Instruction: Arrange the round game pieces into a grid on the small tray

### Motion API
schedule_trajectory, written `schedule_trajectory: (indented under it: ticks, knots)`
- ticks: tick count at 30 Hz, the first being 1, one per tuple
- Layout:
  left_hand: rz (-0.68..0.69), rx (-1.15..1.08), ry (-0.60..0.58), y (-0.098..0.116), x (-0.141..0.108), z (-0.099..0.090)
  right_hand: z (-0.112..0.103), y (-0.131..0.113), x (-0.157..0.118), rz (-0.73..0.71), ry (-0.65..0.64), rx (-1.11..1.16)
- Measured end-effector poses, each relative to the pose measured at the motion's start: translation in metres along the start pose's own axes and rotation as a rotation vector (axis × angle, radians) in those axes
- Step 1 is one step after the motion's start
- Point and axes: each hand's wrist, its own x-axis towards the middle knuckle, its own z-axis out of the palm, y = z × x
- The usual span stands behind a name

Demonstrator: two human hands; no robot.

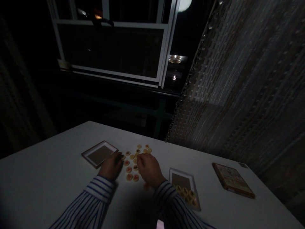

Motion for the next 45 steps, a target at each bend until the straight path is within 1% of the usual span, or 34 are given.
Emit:
schedule_trajectory:
  ticks: [4,8,26,31,36,45]
  knots:
    - [0.022,-0.014,-0.025,-0.002,0.002,0.007,0.012,0.01,-0.005,0.015,0.022,0.007]
    - [0.01,0.013,-0.028,-0.003,0.003,0.01,0.018,0.015,-0.008,0.0,0.026,0.016]
    - [0.038,0.052,-0.061,0.0,0.005,0.007,0.023,0.014,-0.011,-0.058,0.023,0.005]
    - [0.045,0.056,-0.037,-0.002,0.005,0.008,0.023,0.014,-0.012,-0.055,0.016,-0.003]
    - [0.086,0.017,0.034,0.0,0.004,0.006,0.023,0.015,-0.013,-0.056,0.015,-0.004]
    - [0.089,-0.08,0.134,0.007,0.005,0.001,0.024,0.015,-0.014,-0.055,0.009,0.001]
